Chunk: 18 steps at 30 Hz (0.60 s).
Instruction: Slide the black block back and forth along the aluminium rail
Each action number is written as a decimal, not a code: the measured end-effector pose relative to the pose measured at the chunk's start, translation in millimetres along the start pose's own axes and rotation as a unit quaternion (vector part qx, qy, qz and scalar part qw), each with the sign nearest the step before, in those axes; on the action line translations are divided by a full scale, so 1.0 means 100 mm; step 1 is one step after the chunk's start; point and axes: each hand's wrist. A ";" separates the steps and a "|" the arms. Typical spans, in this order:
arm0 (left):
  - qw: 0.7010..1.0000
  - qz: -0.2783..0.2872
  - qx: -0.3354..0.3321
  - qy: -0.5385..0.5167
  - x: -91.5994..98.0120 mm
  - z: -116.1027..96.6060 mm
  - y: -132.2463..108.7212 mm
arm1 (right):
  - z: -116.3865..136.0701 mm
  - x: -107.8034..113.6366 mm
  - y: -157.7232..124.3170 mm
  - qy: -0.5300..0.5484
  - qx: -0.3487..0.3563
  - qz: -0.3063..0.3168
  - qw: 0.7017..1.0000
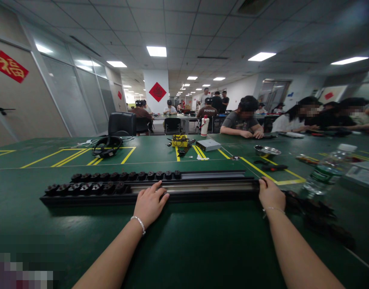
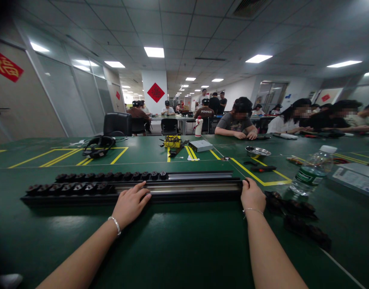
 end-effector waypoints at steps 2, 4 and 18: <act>1.000 -0.001 -0.002 0.002 -0.01 0.01 0.00 | 0.00 0.00 0.00 0.001 -0.004 0.002 1.000; 1.000 -0.002 -0.005 0.006 -0.01 0.02 0.00 | 0.00 0.00 0.00 0.001 -0.007 0.005 1.000; 1.000 0.001 -0.001 0.008 0.01 -0.01 -0.01 | -0.01 0.01 0.00 -0.004 -0.024 0.006 1.000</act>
Point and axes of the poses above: each hand's wrist, its own y-axis towards the middle knuckle, its own x-axis out of the back of the hand, z = x × y, and after that the axes turned 9 degrees about -y, right-handed
